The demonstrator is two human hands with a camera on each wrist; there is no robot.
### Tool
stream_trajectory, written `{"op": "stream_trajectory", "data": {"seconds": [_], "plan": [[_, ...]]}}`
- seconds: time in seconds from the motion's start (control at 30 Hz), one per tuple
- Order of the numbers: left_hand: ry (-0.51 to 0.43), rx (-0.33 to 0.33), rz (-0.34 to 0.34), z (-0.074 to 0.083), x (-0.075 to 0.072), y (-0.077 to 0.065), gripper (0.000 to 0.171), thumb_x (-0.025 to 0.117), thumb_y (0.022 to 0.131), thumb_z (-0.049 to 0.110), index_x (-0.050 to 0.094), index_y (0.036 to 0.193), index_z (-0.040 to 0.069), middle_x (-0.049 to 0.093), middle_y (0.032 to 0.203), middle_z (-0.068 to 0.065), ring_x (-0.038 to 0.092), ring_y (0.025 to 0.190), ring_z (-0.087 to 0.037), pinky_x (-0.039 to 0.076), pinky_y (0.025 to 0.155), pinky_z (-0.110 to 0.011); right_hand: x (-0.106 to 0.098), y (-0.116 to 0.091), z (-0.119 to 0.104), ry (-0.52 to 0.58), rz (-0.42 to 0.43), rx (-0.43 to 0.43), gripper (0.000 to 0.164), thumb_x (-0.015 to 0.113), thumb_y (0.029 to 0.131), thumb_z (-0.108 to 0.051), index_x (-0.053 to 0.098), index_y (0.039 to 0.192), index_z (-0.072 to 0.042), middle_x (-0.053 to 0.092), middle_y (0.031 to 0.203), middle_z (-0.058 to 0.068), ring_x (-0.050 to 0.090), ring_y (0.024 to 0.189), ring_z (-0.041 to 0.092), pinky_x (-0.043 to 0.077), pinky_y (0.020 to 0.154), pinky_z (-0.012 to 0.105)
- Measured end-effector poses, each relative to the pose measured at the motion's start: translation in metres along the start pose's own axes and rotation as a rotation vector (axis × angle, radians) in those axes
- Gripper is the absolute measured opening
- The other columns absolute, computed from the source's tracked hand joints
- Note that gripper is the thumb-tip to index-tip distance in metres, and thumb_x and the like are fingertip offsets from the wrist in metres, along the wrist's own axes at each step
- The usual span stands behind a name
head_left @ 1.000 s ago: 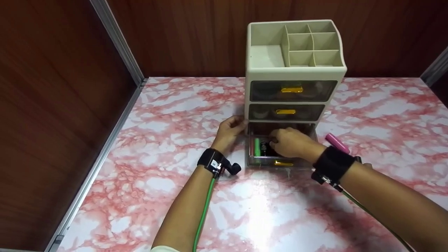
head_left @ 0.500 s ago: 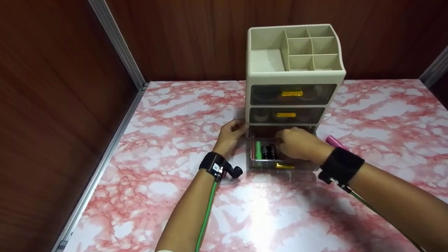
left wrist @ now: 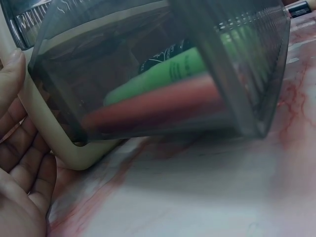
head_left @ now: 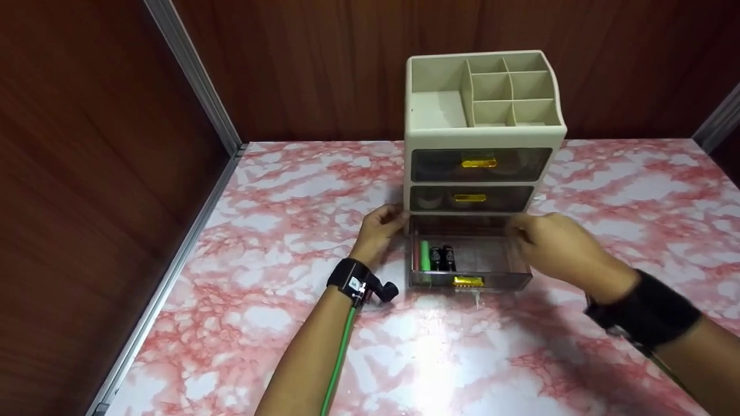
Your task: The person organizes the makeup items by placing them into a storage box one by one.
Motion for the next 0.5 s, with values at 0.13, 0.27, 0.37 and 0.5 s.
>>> {"op": "stream_trajectory", "data": {"seconds": [0.13,0.27,0.37,0.5], "plan": [[0.014,0.057,0.011,0.003,-0.002,0.002,0.032,0.069,0.075,0.031,0.063,0.093,0.005,0.057,0.082,-0.009,0.055,0.075,-0.02,0.047,0.069,-0.039,-0.013,-0.015,0.019,-0.014,0.045,0.051,0.018,0.047,0.09,-0.021,0.063,0.091,-0.013,0.062,0.073,0.0,0.052,0.057,0.013,0.043,0.055,0.038],[-0.006,0.053,-0.005,0.003,-0.001,0.002,0.032,0.069,0.076,0.03,0.063,0.095,0.005,0.057,0.084,-0.01,0.055,0.076,-0.021,0.048,0.071,-0.04,-0.017,-0.027,0.036,-0.013,0.066,0.122,0.02,0.047,0.09,-0.027,0.063,0.091,-0.015,0.06,0.07,-0.003,0.047,0.054,0.012,0.038,0.052,0.033],[-0.015,0.026,-0.013,0.001,0.0,0.001,0.033,0.069,0.076,0.031,0.063,0.097,0.006,0.057,0.087,-0.011,0.055,0.078,-0.021,0.048,0.072,-0.04,-0.016,-0.033,0.046,0.006,0.075,0.147,0.022,0.044,0.091,-0.025,0.062,0.094,-0.013,0.058,0.066,-0.003,0.046,0.051,0.012,0.036,0.049,0.031],[-0.005,0.016,0.001,0.001,0.001,0.0,0.033,0.069,0.075,0.031,0.063,0.096,0.007,0.057,0.088,-0.01,0.055,0.079,-0.02,0.048,0.073,-0.038,-0.01,-0.033,0.06,0.026,0.056,0.173,0.023,0.044,0.091,-0.026,0.062,0.095,-0.013,0.056,0.062,-0.005,0.047,0.052,0.014,0.035,0.049,0.031]]}}
Point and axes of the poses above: each hand's wrist, its own y-axis towards the middle knuckle, its own x-axis out of the palm, z = x × y, the point moved 4 cm from there along y, towards the middle knuckle
